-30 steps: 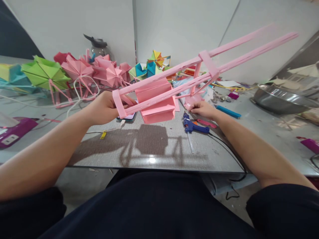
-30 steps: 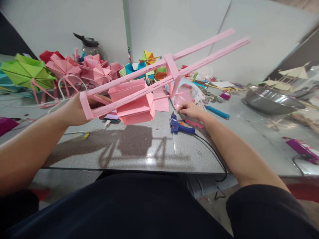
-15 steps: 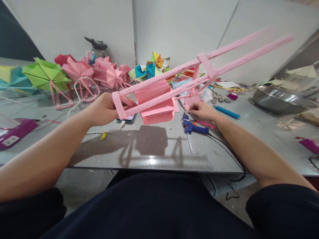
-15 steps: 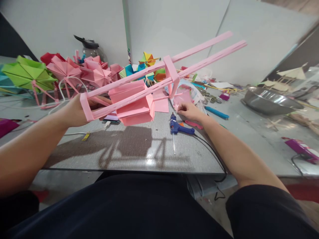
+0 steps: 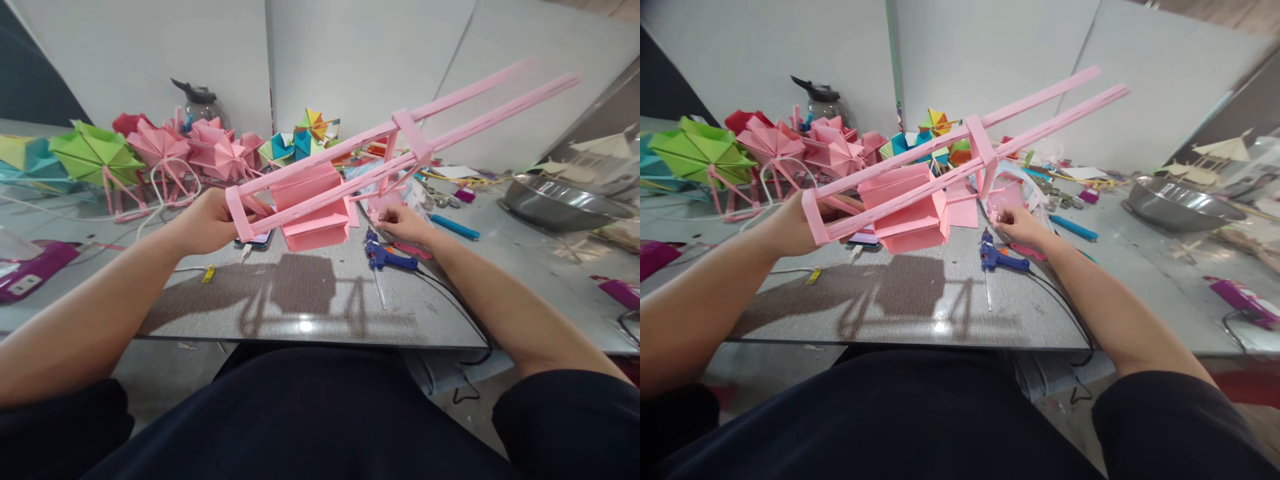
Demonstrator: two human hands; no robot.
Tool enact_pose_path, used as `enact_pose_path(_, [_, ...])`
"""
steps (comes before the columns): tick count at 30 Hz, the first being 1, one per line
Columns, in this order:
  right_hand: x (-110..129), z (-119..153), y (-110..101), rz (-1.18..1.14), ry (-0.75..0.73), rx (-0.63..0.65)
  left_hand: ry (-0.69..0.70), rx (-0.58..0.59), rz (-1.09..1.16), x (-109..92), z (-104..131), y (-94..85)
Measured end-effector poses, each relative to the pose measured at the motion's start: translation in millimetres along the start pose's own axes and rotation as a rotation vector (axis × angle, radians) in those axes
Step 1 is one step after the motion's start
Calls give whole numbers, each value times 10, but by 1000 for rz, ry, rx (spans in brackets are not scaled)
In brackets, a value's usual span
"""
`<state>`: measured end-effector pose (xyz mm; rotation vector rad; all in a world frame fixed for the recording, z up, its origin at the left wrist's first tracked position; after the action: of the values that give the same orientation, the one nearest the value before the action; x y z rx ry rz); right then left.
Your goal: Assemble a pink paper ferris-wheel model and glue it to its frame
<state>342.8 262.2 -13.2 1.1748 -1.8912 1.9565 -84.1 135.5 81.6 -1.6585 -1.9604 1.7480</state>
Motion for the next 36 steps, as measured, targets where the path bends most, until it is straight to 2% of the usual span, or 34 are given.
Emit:
enact_pose_path(5, [47,6,14,-44,-3,12,14,2,-18,-20,0,-3])
enact_pose_path(12, [121,63,10,45,36,-30,24,-6,-8,-14,2,-7])
enact_pose_path(19, [143,83,27,36,54,1,12,-4,4,9,-1,-8])
enact_pose_path(25, [157,94,-3,127,76,-58,-18,-7,9,53,16,1])
enact_pose_path(30, [253,99,-87,232,70,-63,-8,-17,6,10,8,-14])
enact_pose_path(33, [359,158,-207,339,56,12,14,-13,14,-18,4,-21])
enact_pose_path(36, [399,285,-300,358,89,238,3,-8,18,0,9,-19])
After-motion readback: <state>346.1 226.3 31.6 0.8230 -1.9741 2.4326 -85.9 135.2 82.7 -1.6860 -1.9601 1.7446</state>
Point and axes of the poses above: each hand's wrist, its own z-axis away from the middle knuckle, its own y-axis out of the palm, x = y × z, the point moved 5 cm from there along -z, towards the middle knuckle, and after that the axes turned 9 degrees about x, right-handed, at the moved point
